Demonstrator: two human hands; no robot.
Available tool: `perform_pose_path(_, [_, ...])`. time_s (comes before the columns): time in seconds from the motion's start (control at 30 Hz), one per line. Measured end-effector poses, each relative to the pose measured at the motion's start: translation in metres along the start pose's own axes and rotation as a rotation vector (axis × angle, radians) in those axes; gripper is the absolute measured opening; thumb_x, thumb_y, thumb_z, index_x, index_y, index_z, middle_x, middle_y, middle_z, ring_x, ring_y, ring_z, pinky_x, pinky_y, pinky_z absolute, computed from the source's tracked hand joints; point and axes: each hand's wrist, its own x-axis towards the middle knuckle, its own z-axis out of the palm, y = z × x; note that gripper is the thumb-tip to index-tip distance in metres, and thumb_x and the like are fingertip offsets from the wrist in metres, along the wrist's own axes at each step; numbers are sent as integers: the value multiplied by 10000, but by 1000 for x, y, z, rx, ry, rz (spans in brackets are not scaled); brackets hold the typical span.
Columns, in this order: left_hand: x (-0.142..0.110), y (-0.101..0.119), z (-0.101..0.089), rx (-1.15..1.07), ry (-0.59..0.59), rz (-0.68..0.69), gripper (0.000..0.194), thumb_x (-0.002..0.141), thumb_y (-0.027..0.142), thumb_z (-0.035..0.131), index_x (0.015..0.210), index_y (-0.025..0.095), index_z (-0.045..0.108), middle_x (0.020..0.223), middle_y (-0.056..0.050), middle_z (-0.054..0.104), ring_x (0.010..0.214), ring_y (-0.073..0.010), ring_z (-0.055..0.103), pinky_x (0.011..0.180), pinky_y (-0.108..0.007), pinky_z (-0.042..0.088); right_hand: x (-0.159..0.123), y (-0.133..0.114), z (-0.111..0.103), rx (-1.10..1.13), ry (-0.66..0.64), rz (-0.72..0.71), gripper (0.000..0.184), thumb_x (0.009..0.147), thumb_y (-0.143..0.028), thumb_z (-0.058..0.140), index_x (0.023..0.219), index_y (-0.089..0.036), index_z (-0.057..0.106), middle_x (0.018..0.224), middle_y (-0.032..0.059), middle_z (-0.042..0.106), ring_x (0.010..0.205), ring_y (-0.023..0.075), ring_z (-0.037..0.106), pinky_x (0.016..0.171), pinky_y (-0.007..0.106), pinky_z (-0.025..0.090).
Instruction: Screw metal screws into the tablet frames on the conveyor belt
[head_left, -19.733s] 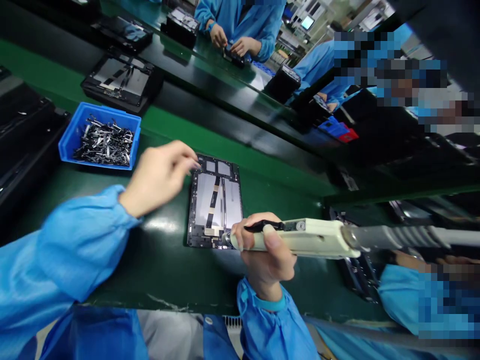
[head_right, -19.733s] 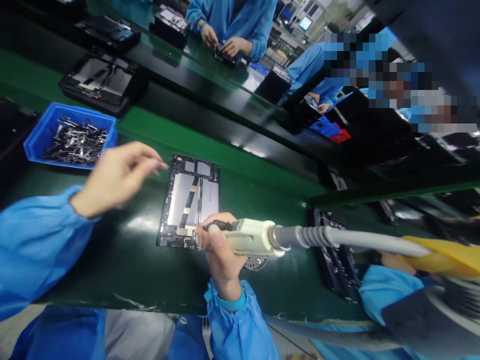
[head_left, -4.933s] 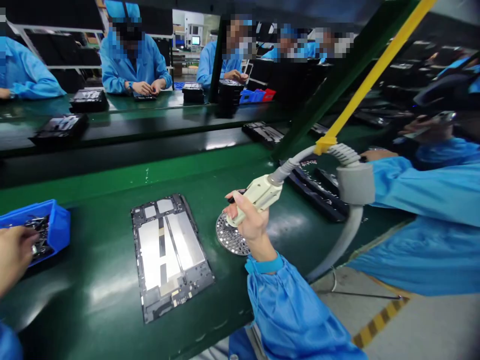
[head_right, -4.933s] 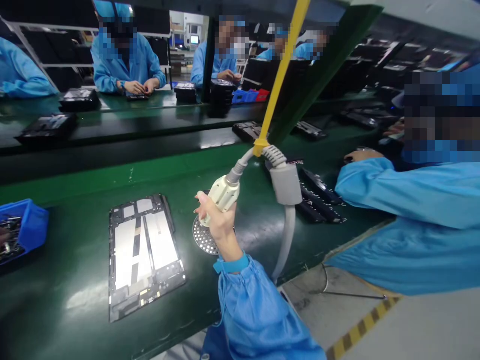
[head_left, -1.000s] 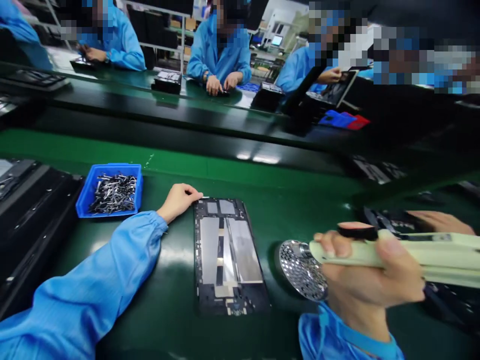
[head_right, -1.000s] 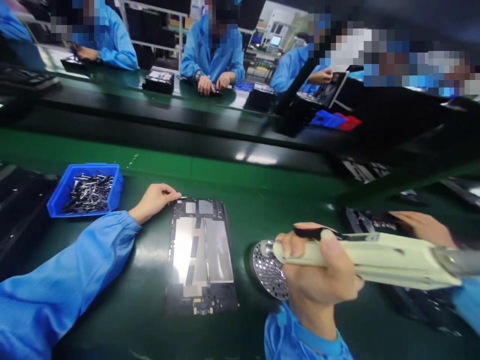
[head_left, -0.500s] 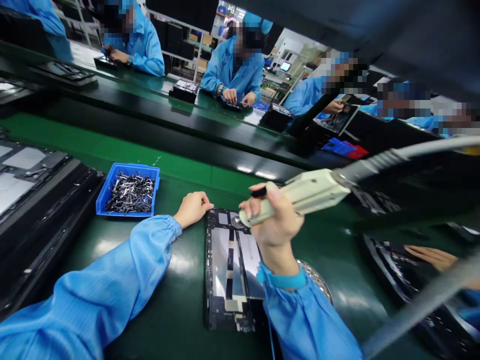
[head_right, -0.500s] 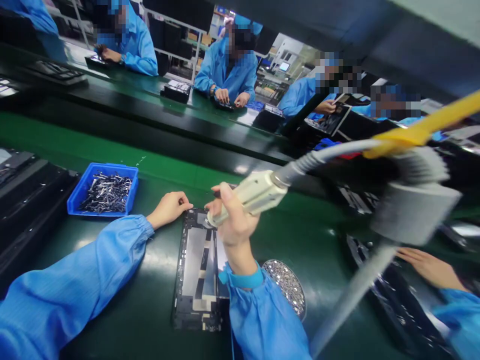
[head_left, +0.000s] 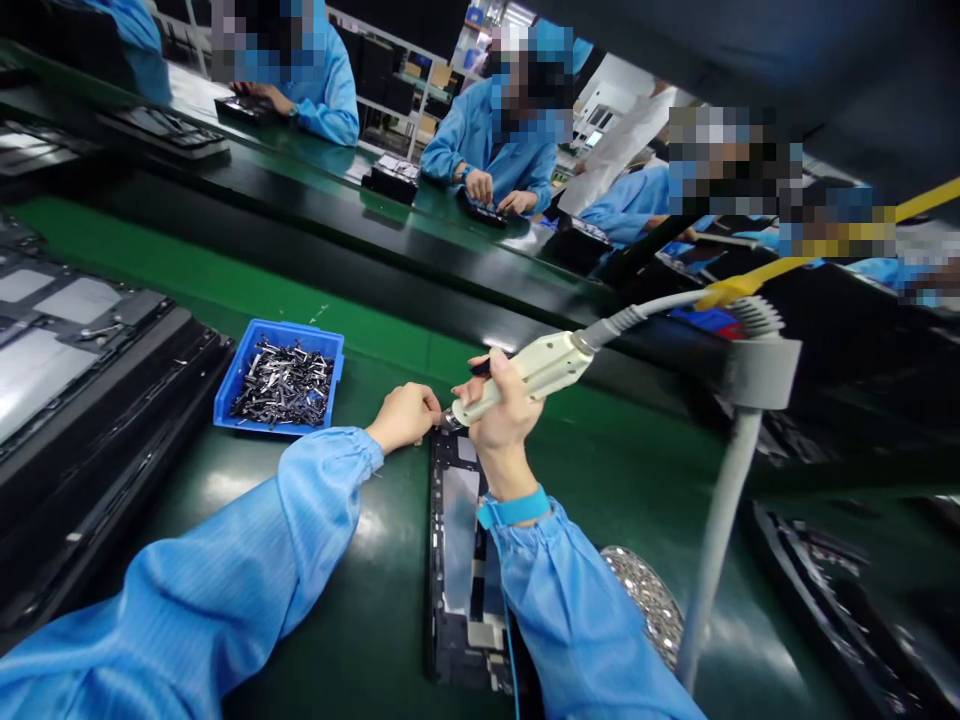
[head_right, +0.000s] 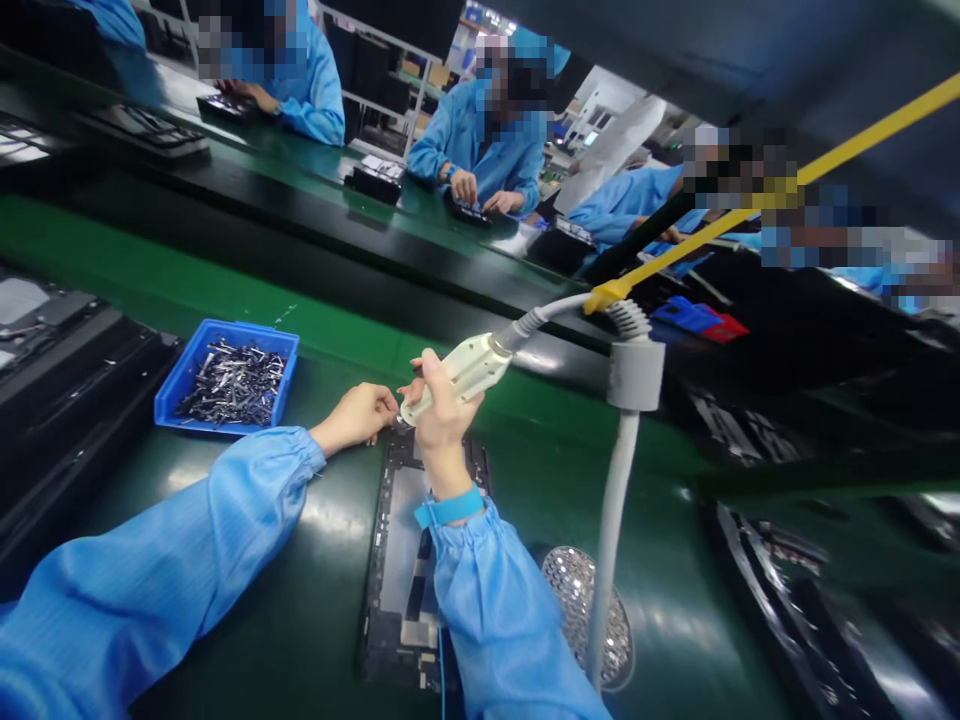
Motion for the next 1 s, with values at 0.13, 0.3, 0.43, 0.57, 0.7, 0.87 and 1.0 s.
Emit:
perform_pose_path(0.13, [1, -2, 2, 7, 19, 8, 72, 835, 97, 747, 811, 165, 743, 633, 20, 684, 468, -114, 581, 688, -244, 531, -1, 2, 1, -17, -10, 8, 343, 686, -506, 805, 639, -189, 683, 368, -69, 503, 317, 103, 450, 416, 271, 503])
perform_pose_path(0.3, [3, -6, 4, 6, 40, 22, 86, 832, 96, 729, 817, 177, 752, 600, 24, 668, 509, -136, 615, 710, -250, 532, -1, 3, 0, -39, -33, -6, 343, 698, -500, 810, 626, -200, 661, 367, -74, 502, 310, 113, 453, 401, 276, 484])
perform_pose_path(0.43, [3, -6, 3, -12, 47, 18, 103, 827, 79, 723, 798, 176, 742, 589, 30, 658, 506, -138, 614, 727, -257, 533, -2, 9, 2, -44, -23, -14, 368, 695, -513, 825, 616, -201, 647, 380, -65, 515, 328, 113, 466, 416, 277, 486])
perform_pose_path(0.57, [2, -6, -1, -33, 43, 3, 89, 841, 88, 728, 805, 169, 720, 581, 50, 643, 449, -111, 569, 661, -240, 519, -3, 2, 4, -3, -13, -20, 351, 691, -495, 826, 628, -193, 657, 379, -64, 508, 336, 117, 476, 420, 278, 475])
perform_pose_path(0.7, [0, -5, -2, -14, 45, -7, 46, 891, 152, 725, 846, 146, 717, 553, 51, 610, 423, -96, 537, 568, -214, 484, 0, -45, -8, 184, 1, -171, 369, 708, -552, 780, 695, -195, 689, 371, -91, 439, 328, 107, 440, 436, 279, 475])
perform_pose_path(0.87, [-3, 7, 9, 122, 23, 18, 219, 1000, 226, 603, 1055, 80, 755, 724, -45, 715, 608, -160, 688, 629, -259, 560, 6, -104, -31, 316, 145, -349, 405, 701, -604, 760, 686, -211, 660, 377, -102, 406, 327, 99, 412, 464, 283, 479])
perform_pose_path(1.0, [-21, 18, 16, 345, 94, 110, 424, 953, 302, 694, 1325, 99, 700, 1144, -151, 735, 1122, -280, 722, 1015, -362, 547, 10, -121, -37, 425, 223, -322, 391, 668, -584, 767, 655, -209, 658, 364, -99, 392, 318, 96, 407, 441, 274, 468])
